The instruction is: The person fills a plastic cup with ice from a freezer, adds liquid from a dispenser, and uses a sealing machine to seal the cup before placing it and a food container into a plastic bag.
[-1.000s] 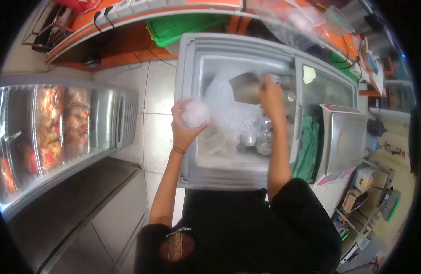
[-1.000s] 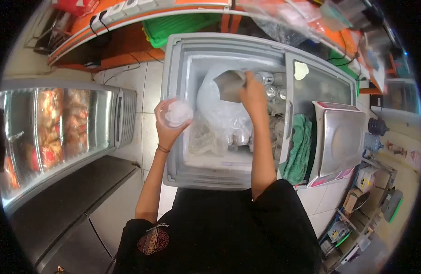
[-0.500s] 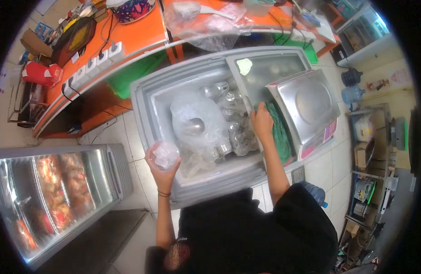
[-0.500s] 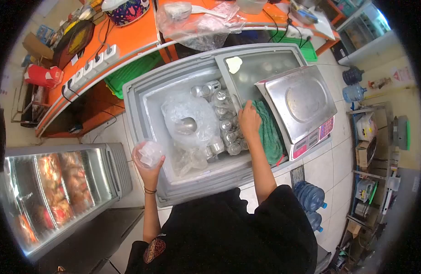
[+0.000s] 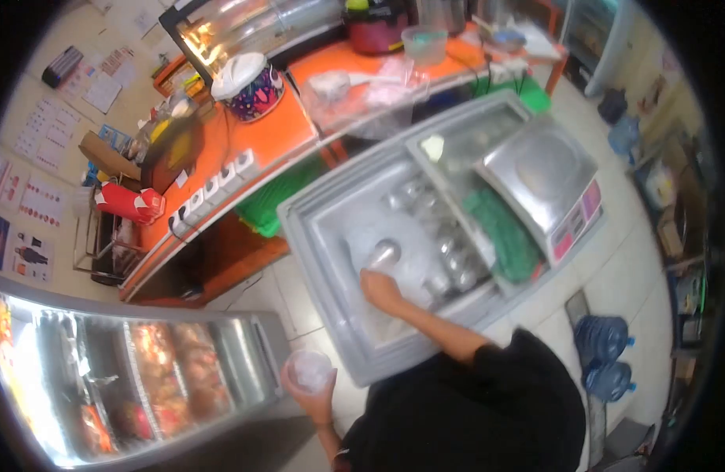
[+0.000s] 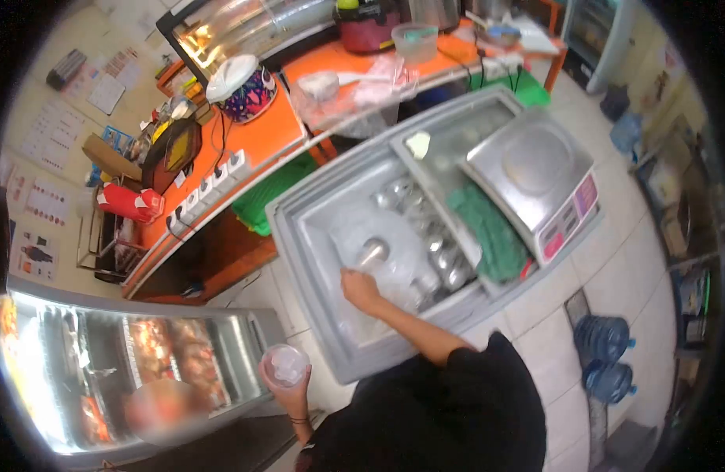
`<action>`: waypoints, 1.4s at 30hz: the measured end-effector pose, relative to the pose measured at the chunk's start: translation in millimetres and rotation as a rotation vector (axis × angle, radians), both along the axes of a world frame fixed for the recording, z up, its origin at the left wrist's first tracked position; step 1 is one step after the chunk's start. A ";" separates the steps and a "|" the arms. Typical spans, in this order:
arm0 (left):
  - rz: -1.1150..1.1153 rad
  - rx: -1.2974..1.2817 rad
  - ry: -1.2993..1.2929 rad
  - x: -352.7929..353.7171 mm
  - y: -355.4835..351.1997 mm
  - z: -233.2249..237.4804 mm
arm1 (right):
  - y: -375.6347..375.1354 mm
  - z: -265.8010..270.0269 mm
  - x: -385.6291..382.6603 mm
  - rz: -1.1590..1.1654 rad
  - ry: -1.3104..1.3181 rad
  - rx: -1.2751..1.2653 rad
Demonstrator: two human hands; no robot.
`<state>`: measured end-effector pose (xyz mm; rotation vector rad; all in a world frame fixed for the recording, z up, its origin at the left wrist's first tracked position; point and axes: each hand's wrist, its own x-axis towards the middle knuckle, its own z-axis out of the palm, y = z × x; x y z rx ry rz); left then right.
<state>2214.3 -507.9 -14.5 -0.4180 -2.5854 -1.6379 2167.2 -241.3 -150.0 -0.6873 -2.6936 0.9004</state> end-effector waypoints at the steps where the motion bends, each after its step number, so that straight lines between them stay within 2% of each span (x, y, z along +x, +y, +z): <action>1: 0.050 -0.042 0.026 9.3 -28.9 8.9 | -27.8 7.4 9.9 -0.021 0.054 -0.100; 2: 0.035 -0.059 0.020 14.1 -53.2 14.7 | -31.5 14.9 18.0 -0.033 0.074 -0.073; 3: 0.111 -0.020 0.035 20.8 -69.0 14.4 | -11.7 19.7 27.1 -0.038 0.093 -0.018; 4: 0.190 0.022 0.039 31.5 -85.0 10.9 | 17.4 -27.2 29.2 -0.102 0.196 0.276; 5: 0.198 0.032 0.064 35.4 -106.5 0.9 | 52.7 -4.3 49.3 -0.216 0.091 0.188; 6: 0.200 0.045 0.047 39.8 -118.5 -3.2 | 87.0 1.5 66.0 -0.430 0.141 0.307; 7: 0.258 0.005 0.038 43.5 -127.8 -5.8 | 126.9 2.6 92.3 -0.450 0.095 0.348; 9: 0.316 -0.024 0.028 42.0 -132.9 -9.4 | 149.4 45.3 111.3 -0.639 0.195 0.472; 10: 0.316 -0.023 0.019 38.2 -130.4 -10.4 | 159.4 47.2 115.3 -0.637 0.199 0.484; 14: 0.308 0.036 -0.016 29.8 -118.1 -5.1 | 186.2 19.8 107.2 -0.616 -0.056 0.310; 15: 0.276 0.088 -0.055 25.1 -113.4 -1.7 | 185.0 15.1 103.3 -0.624 -0.070 0.297; 16: 0.312 0.116 -0.014 22.0 -111.9 -1.3 | 199.6 -16.8 103.6 -0.599 0.008 0.303; 17: 0.275 0.063 -0.003 20.4 -114.6 -3.0 | 195.5 -17.8 99.7 -0.623 0.021 0.347; 18: 0.238 0.008 0.009 18.4 -115.3 -4.5 | 214.1 -46.3 97.4 -0.563 -0.035 0.418; 19: 0.255 0.147 -0.008 21.2 -110.9 -1.0 | 209.2 -43.5 94.6 -0.631 -0.024 0.399; 20: 0.280 0.175 0.036 20.1 -113.6 -2.1 | 201.7 -32.2 93.2 -0.636 -0.045 0.350; 22: 0.208 -0.042 0.072 16.5 -124.6 -16.2 | 197.9 -41.6 87.5 -0.666 -0.009 0.538; 23: 0.222 -0.023 0.102 12.4 -130.9 -25.6 | 190.9 -34.5 85.2 -0.659 0.044 0.495; 25: 0.493 1.203 -0.835 0.0 -137.9 -41.4 | 169.1 -15.4 84.2 -0.642 0.117 0.465; 26: 0.484 1.218 -0.829 -9.4 -133.7 -44.9 | 158.2 -9.8 79.9 -0.630 0.135 0.477; 31: 0.239 0.116 0.178 -7.2 -136.3 -62.3 | 113.3 -16.5 54.8 -0.473 0.082 0.420; 33: 0.246 0.070 -0.015 -1.4 -133.8 -43.8 | 83.9 -12.4 43.4 -0.360 0.007 0.448; 35: 0.265 0.030 -0.023 1.8 -117.3 -11.9 | 47.2 4.5 32.0 -0.304 -0.022 0.394; 36: 0.270 0.073 -0.021 4.4 -121.6 -22.6 | 30.7 25.4 29.6 -0.152 -0.108 0.400; 38: 0.235 0.181 -0.011 7.0 -130.4 -35.7 | -0.1 14.1 7.5 -0.349 -0.004 0.270; 40: 0.226 0.140 0.021 7.3 -139.5 -36.5 | -28.8 18.2 -9.3 -0.280 -0.050 0.363; 42: 0.237 0.095 0.050 11.4 -152.0 -36.5 | -56.3 24.2 -27.9 -0.235 -0.126 0.318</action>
